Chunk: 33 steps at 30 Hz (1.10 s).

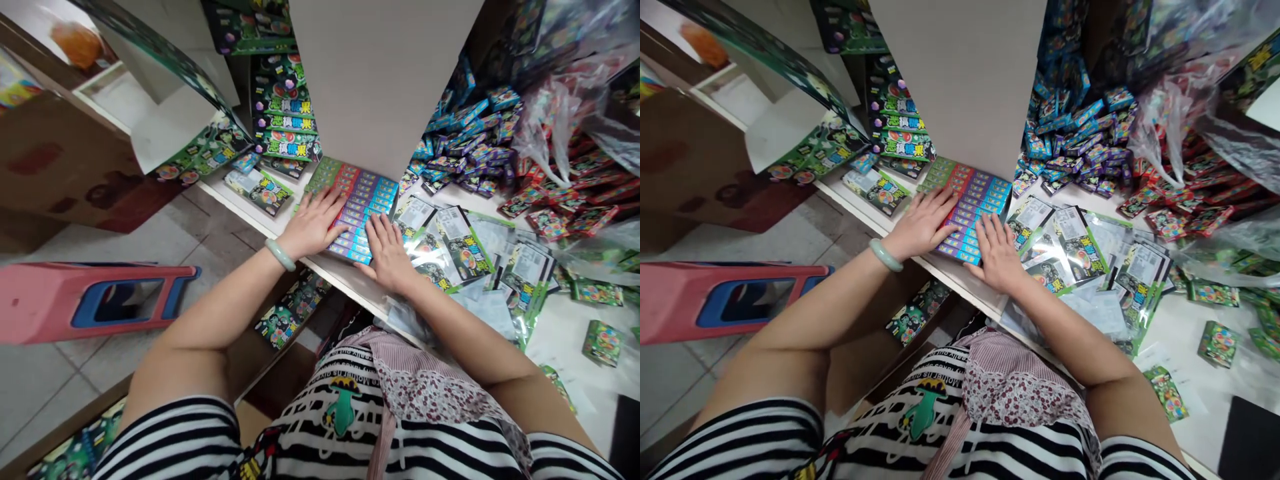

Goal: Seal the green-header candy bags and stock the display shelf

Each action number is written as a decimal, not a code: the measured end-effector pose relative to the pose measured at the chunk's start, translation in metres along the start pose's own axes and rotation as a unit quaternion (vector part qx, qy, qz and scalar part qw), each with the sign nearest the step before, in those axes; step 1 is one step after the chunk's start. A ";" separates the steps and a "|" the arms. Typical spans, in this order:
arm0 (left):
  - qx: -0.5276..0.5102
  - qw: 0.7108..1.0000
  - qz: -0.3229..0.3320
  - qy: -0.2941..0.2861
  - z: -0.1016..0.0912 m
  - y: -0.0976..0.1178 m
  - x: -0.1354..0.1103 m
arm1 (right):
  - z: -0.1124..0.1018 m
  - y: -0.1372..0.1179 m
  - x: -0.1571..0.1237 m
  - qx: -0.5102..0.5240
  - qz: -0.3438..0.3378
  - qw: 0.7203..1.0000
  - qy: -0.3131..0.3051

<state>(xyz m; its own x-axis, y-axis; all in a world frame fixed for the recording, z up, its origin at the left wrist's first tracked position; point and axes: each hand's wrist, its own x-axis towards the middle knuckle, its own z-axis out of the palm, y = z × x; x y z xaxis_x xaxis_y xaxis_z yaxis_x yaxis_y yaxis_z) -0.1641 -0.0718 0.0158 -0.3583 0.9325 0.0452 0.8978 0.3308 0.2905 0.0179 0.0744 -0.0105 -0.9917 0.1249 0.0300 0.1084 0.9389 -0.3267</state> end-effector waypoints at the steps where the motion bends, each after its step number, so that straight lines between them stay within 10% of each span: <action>1: 0.000 1.000 -0.016 -0.001 0.001 0.003 0.003 | -0.001 0.008 0.004 0.009 -0.017 1.000 -0.004; 7: -0.002 0.997 -0.083 -0.001 0.000 0.018 0.004 | -0.018 0.037 0.007 0.060 -0.073 0.995 -0.020; 20: 0.009 0.997 -0.047 0.060 0.016 0.031 -0.048 | -0.046 0.026 0.065 0.005 0.035 0.998 -0.054; 29: -0.069 0.992 -0.069 0.085 0.022 0.034 -0.045 | -0.026 0.043 0.059 0.084 0.001 0.995 0.050; 33: -0.273 0.941 -0.073 0.187 0.001 0.004 -0.043 | -0.051 0.063 0.068 0.304 0.035 0.926 0.222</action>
<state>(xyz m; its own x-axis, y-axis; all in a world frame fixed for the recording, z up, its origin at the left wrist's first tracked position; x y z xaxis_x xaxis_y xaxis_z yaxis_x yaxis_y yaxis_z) -0.1453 -0.1106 0.0139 -0.6249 0.7328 0.2693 0.6024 0.2331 0.7634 -0.0396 0.1582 0.0195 -0.8427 0.4255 0.3299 -0.0210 0.5864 -0.8098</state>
